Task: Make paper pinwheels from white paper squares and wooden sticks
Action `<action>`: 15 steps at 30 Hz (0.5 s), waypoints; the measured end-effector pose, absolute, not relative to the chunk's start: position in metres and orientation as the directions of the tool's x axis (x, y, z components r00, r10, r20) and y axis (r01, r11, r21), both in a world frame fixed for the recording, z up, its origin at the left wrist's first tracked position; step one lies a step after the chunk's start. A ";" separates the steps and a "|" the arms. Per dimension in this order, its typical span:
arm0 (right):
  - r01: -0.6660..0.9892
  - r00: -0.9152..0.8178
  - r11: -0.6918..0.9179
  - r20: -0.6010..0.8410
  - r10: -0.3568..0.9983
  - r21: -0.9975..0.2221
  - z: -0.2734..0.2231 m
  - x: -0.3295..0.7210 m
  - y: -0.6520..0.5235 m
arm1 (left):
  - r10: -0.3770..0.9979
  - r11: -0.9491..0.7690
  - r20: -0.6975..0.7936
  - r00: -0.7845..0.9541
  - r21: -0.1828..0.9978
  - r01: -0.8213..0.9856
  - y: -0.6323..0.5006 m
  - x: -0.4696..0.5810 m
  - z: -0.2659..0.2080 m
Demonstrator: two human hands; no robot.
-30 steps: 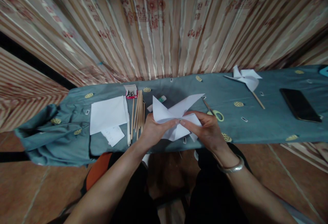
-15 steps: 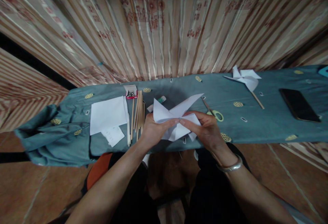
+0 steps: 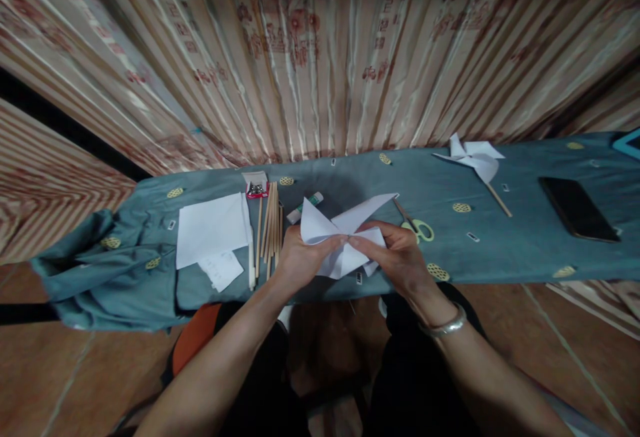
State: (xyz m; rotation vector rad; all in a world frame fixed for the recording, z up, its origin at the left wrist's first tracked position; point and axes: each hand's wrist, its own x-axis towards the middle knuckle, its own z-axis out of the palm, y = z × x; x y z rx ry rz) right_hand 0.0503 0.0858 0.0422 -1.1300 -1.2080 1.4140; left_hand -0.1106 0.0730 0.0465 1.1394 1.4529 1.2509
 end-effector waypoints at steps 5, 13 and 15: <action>-0.100 -0.145 -0.116 -0.101 0.984 -0.988 0.041 0.051 0.087 | 0.980 0.064 -0.040 -0.196 0.991 0.115 0.073 -0.111 0.047; -0.060 -0.178 -0.095 -0.083 0.980 -0.994 0.037 0.053 0.089 | 0.991 0.073 -0.063 -0.121 0.994 0.078 0.075 -0.111 0.047; -0.042 -0.198 -0.083 -0.073 0.977 -0.996 0.036 0.054 0.090 | 0.991 0.085 -0.076 -0.114 0.994 0.074 0.075 -0.111 0.047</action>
